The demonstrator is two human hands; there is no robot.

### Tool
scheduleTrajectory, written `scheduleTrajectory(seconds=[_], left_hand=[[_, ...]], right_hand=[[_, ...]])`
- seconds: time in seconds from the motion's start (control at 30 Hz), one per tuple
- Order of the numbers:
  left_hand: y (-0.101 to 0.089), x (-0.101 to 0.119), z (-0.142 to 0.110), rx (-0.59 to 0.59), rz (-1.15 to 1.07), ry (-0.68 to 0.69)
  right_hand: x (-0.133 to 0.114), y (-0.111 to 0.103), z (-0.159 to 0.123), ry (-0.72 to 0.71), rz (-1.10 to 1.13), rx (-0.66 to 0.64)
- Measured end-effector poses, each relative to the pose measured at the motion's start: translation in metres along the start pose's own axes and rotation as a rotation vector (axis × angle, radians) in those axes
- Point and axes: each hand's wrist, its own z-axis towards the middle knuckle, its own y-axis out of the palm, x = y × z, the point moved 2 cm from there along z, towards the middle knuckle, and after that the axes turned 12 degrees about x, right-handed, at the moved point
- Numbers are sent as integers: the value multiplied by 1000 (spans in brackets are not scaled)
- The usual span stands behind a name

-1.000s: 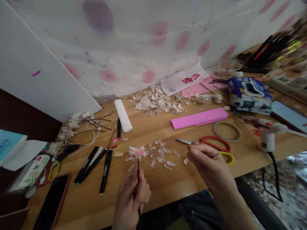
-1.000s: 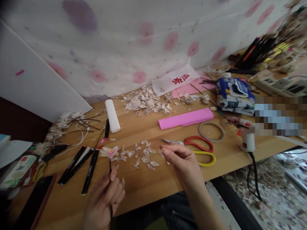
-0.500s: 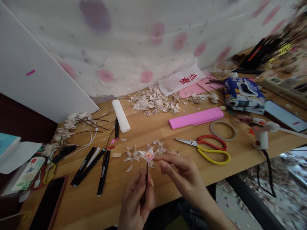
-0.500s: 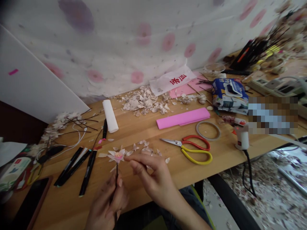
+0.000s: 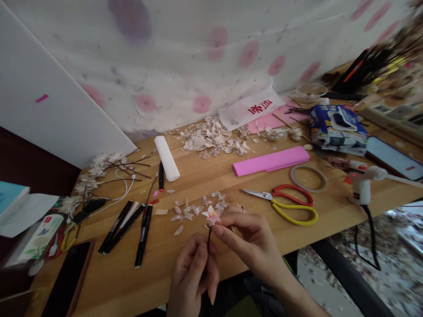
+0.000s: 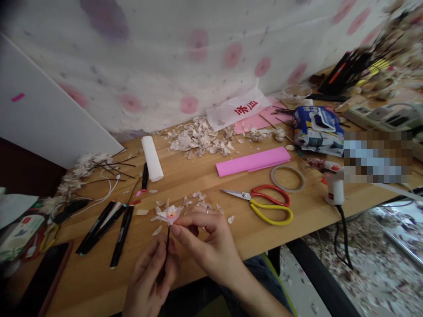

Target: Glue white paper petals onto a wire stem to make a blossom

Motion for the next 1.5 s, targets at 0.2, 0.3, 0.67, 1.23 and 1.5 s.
scheduleTrajectory(seconds=[0.2, 0.3, 0.67, 1.23, 1.5], left_hand=[[-2, -1, 1, 15, 29, 2], [-2, -2, 1, 18, 54, 30], [-1, -3, 2, 57, 101, 31], [-6, 16, 11, 321, 50, 64], [11, 19, 12, 293, 43, 89]], right_hand=[[1, -1, 0, 1, -15, -10], [2, -1, -1, -11, -11, 15], [-3, -2, 1, -105, -100, 62], [14, -33, 16, -58, -82, 177], [9, -26, 9, -153, -63, 139]])
